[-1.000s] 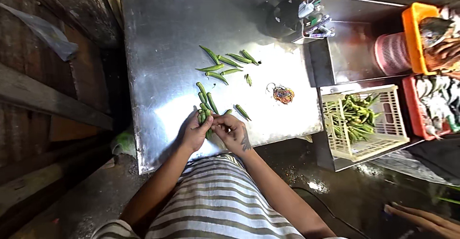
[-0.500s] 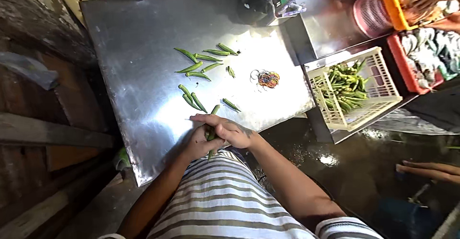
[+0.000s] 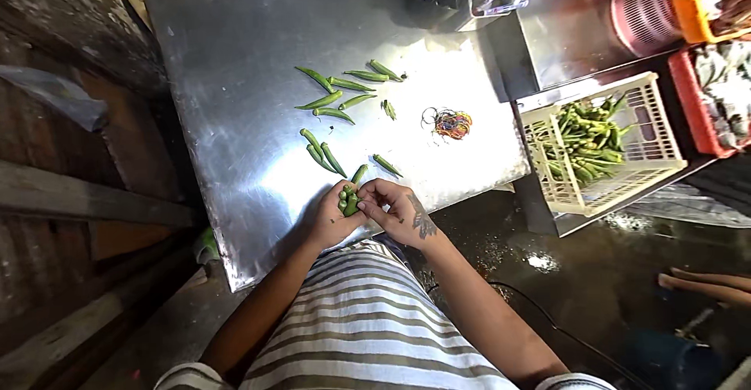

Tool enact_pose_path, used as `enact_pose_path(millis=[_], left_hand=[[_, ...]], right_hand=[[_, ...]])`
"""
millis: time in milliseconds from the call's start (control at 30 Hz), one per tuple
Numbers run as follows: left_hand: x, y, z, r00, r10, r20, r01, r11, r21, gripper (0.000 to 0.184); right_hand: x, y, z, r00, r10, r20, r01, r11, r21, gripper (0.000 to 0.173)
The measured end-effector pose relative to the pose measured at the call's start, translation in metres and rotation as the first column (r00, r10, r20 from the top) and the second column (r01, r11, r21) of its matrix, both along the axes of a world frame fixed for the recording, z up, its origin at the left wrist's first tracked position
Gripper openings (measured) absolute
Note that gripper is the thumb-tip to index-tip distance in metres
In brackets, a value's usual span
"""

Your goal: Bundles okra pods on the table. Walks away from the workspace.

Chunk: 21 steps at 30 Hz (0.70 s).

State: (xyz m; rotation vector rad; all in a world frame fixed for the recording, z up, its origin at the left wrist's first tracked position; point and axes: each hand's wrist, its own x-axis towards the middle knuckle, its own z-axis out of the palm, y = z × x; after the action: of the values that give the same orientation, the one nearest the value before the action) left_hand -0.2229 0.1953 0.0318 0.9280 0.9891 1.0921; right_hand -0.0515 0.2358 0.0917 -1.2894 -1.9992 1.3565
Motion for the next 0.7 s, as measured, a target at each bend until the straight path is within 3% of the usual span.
enact_pose_path(millis=[167, 333, 500, 567, 633, 700], left_hand=[[-0.002, 0.002, 0.0, 0.998, -0.041, -0.045, 0.039, 0.999, -0.031, 0.04], [-0.004, 0.009, 0.005, 0.99, -0.137, 0.011, 0.138, 0.984, -0.113, 0.041], [0.0, 0.008, 0.004, 0.969, -0.156, 0.191, 0.182, 0.975, -0.126, 0.038], [0.002, 0.007, 0.005, 0.965, -0.127, 0.227, 0.161, 0.978, -0.135, 0.037], [0.002, 0.008, 0.009, 0.969, -0.127, 0.21, 0.161, 0.975, -0.155, 0.038], [0.001, 0.011, 0.014, 0.969, -0.17, 0.18, 0.204, 0.96, -0.192, 0.046]], right_hand=[[-0.008, -0.005, 0.004, 0.987, -0.151, 0.064, 0.153, 0.988, -0.027, 0.016], [-0.02, -0.01, 0.004, 0.931, -0.357, 0.069, 0.357, 0.934, 0.019, 0.012], [-0.021, -0.004, 0.005, 0.939, -0.341, -0.047, 0.343, 0.937, 0.068, 0.013], [-0.008, 0.007, 0.006, 0.96, -0.251, -0.125, 0.258, 0.965, 0.043, 0.016], [0.007, 0.018, 0.008, 0.991, -0.008, -0.135, 0.012, 0.999, 0.034, 0.032], [0.01, 0.027, 0.015, 0.967, 0.248, -0.055, -0.249, 0.969, -0.013, 0.041]])
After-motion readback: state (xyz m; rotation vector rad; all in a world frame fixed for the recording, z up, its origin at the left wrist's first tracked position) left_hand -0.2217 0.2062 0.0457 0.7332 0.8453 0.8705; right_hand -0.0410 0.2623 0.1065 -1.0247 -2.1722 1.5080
